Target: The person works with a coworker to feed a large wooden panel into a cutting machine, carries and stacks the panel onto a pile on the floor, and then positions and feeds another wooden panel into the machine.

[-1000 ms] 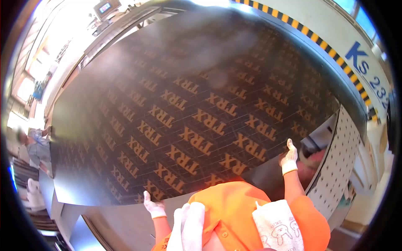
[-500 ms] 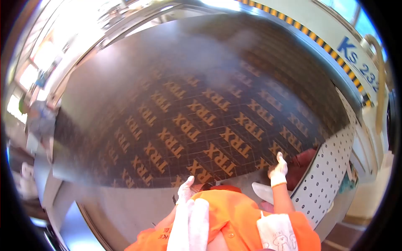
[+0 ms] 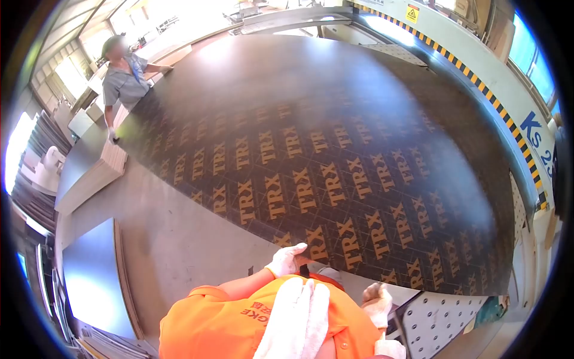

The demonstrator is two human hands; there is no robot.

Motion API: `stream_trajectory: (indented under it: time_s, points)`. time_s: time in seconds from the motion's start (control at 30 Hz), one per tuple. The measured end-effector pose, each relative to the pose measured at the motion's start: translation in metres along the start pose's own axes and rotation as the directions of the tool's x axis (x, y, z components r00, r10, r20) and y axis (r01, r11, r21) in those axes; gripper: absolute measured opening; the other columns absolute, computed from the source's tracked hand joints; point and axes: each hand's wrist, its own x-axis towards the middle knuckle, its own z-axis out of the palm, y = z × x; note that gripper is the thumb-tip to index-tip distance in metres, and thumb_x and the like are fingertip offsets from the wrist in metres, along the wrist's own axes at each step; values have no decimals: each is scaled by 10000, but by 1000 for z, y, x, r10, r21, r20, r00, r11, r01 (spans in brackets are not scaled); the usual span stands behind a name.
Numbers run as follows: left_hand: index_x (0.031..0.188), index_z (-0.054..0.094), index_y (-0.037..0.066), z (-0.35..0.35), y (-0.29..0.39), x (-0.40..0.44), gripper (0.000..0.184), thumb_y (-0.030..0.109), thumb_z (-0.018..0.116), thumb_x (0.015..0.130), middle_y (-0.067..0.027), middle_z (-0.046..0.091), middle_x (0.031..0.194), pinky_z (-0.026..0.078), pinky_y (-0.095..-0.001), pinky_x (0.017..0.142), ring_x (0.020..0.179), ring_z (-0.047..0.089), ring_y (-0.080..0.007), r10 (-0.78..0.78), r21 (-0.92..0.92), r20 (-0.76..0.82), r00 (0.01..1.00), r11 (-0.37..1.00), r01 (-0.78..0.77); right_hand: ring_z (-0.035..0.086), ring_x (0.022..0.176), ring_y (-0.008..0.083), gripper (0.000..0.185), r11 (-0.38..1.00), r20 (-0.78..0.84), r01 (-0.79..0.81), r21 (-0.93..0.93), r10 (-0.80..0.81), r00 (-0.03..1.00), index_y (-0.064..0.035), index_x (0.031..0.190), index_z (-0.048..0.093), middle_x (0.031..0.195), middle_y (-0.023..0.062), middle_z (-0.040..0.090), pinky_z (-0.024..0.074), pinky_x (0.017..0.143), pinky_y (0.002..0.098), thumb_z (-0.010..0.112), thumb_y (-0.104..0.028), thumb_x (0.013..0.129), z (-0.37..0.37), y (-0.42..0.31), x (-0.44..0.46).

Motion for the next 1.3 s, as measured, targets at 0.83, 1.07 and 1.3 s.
stream_trajectory:
  time_s: [0.83,1.07,1.3]
  points:
    - [1362,693,62,192,-321,35,410,314,756,1045,-95,759,1339,565,-453,1096,1159,735,-304,534,170,-287,795,845,-506,512,1470,417,587,-379,169,-405,-832,-869,465,-2,1526,582,1602,242,548,388,1248,498,604,-384,1081,-464,-589,-100]
    - [1606,563,91,117,-372,47,816,507,831,958,-90,366,1787,80,-497,1351,1674,208,-253,538,48,-188,822,841,-539,575,1412,450,749,-249,17,-728,-639,-951,310,-23,1541,591,1555,277,592,448,1177,538,417,-621,1126,-557,-554,-209]
    - [1579,596,102,210,-456,0,765,452,852,949,-64,425,1759,26,-511,1348,1677,198,-235,476,46,-418,773,862,-506,712,1198,463,740,-160,4,-686,-710,-975,224,6,1326,727,1269,288,747,567,1036,545,502,-641,1048,-652,-636,-239]
